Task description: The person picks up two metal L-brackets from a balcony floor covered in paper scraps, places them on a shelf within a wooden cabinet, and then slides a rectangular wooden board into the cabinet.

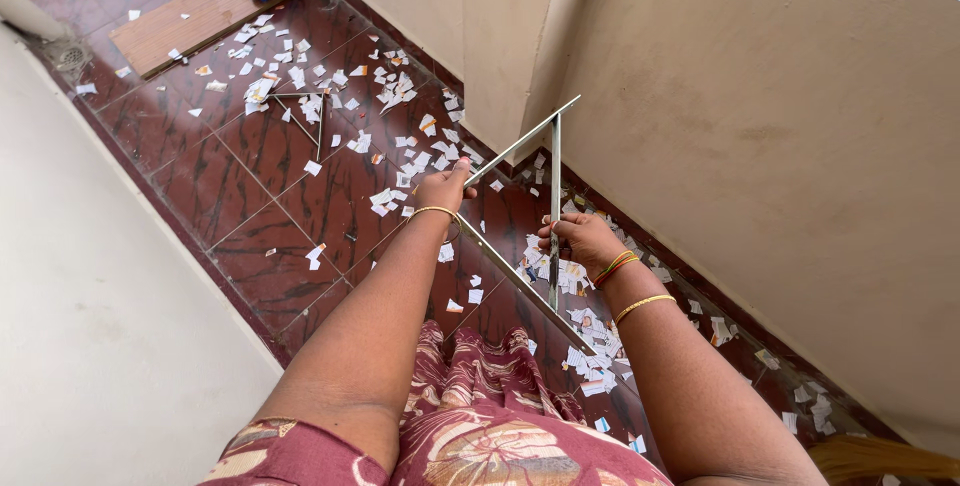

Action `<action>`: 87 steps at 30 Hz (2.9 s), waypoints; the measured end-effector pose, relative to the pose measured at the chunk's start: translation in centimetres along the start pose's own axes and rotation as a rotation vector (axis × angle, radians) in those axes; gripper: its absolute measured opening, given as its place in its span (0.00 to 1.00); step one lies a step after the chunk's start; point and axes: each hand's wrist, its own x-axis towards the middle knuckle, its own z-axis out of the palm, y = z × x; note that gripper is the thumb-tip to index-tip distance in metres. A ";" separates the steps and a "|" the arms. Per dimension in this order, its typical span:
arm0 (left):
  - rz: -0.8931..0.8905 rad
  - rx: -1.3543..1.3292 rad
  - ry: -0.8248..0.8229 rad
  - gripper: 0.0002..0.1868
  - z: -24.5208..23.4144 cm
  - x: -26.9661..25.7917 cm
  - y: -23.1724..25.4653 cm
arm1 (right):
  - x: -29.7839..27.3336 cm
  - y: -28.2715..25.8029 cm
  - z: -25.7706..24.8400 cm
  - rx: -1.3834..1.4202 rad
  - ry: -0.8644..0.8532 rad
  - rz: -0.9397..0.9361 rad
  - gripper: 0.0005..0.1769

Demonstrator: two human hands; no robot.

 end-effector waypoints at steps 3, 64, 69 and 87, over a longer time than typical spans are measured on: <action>0.056 0.112 -0.048 0.27 0.7 1.4 0.6 | 0.0 -0.2 -0.2 0.009 0.043 -0.017 0.13; -0.039 0.229 -1.122 0.18 19.6 -13.0 0.0 | -23.6 14.7 -2.0 0.838 0.913 -0.292 0.14; -0.205 0.225 -1.140 0.19 21.1 -14.4 -0.3 | -25.0 16.7 -1.5 0.935 0.980 -0.316 0.14; -0.307 0.481 -1.574 0.12 26.2 -14.6 4.7 | -22.1 16.7 3.3 1.244 1.337 -0.488 0.15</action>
